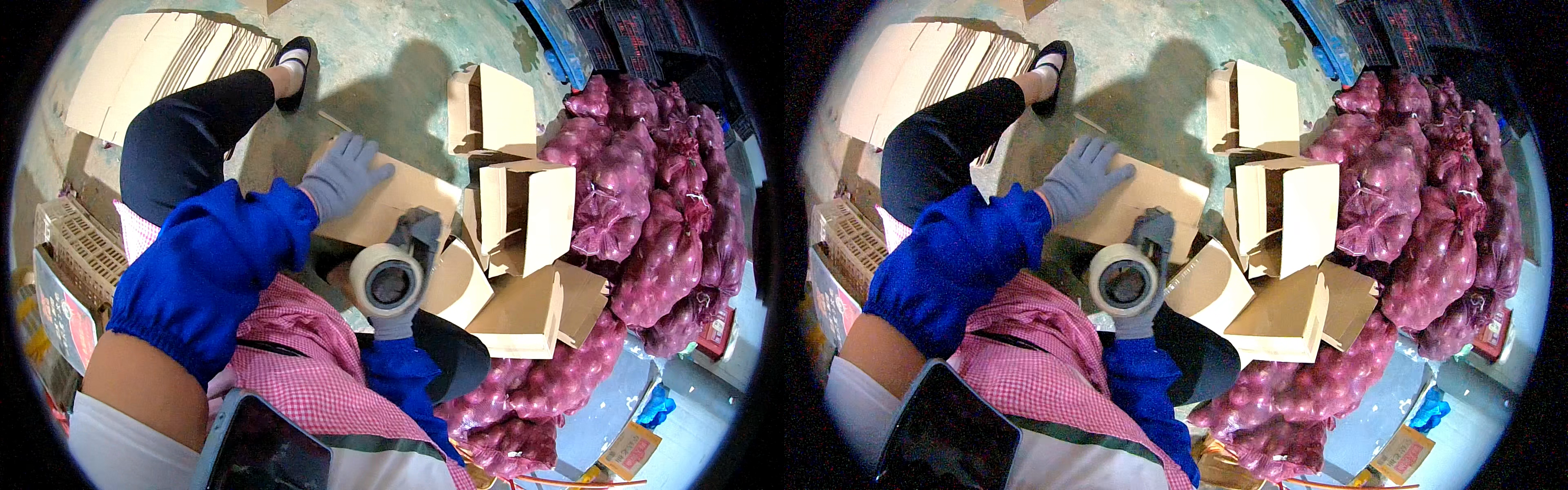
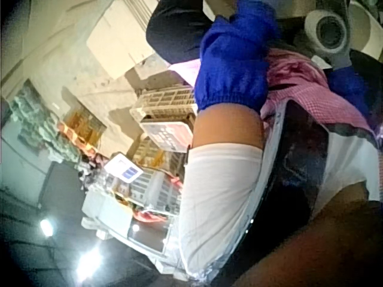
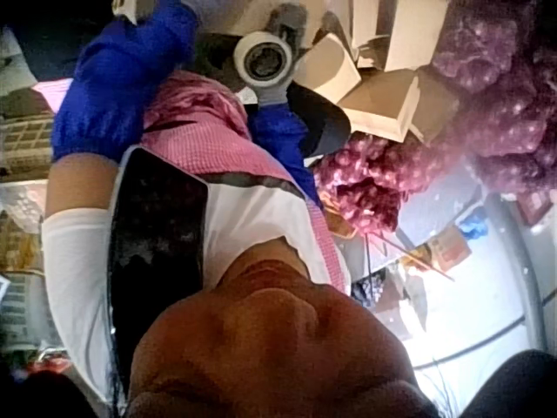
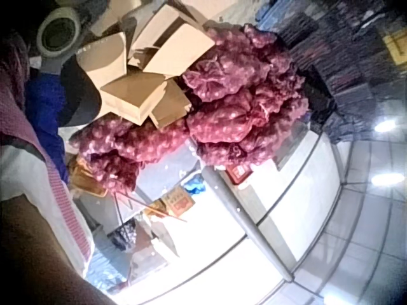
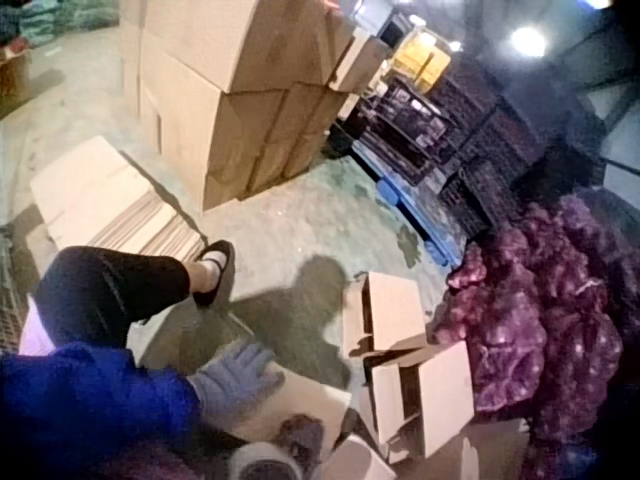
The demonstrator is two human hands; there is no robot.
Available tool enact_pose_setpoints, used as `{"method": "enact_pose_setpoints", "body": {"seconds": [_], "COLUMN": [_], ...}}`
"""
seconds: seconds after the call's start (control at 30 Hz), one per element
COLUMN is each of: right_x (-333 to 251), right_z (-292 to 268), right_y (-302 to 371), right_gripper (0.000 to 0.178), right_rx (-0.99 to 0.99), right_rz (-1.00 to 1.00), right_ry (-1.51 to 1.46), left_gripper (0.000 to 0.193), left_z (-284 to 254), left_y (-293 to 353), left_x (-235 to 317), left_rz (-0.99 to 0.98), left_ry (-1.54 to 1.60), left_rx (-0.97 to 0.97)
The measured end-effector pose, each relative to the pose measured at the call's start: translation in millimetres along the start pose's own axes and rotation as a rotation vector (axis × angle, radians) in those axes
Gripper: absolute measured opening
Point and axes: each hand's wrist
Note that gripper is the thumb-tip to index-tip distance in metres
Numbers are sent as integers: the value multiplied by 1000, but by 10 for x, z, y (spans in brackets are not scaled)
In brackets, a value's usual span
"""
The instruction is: The person assembles cardboard boxes by hand and secures them with packing tape using a handheld dispenser.
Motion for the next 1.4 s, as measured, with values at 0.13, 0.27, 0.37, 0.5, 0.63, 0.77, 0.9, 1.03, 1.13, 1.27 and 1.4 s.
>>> {"method": "enact_pose_setpoints", "body": {"seconds": [0.13, 0.27, 0.37, 0.5, 0.63, 0.77, 0.9, 1.03, 1.13, 1.27, 1.4], "right_x": [-261, -230, -219, -215, -187, -294, -730, -1191, -1458, -1336, -1187], "right_z": [49, 158, 69, -43, 231, 621, 488, 518, 452, 402, 74], "right_y": [-106, -186, -188, -253, -209, -186, -322, -583, -700, -704, -615], "right_gripper": [52, 49, 48, 43, 42, 44, 38, 39, 36, 37, 40], "right_rx": [61, 98, 71, -3, 46, 181, 29, 133, 191, 206, 82], "right_rz": [-132, -149, -148, -270, -232, -429, -595, -841, -788, -731, -777], "right_ry": [159, 63, 169, 552, 316, 460, 297, 643, 500, 452, 568], "left_gripper": [39, 39, 36, 37, 43, 45, 42, 39, 39, 41, 45], "left_z": [-24, -70, -123, -45, -81, -163, -147, -75, -58, -73, -126], "left_y": [146, 188, 169, 251, 305, 251, 299, 271, 217, 219, 136], "left_x": [284, 323, 312, 254, 141, 59, -25, -43, -45, -62, -17], "left_rz": [-236, -274, -292, -255, -166, -85, -48, -12, 23, 4, -5], "left_ry": [-15, 48, 140, 237, 249, 226, 210, 207, 234, 193, 161], "left_rx": [-80, -128, -208, -136, -76, -89, -68, 56, 51, -47, -128]}}
Point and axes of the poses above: each hand's wrist, its own y-axis away from the middle knuckle, its own z-axis out of the palm, x = y × z, and after that the axes turned 5 degrees about -z, right-handed
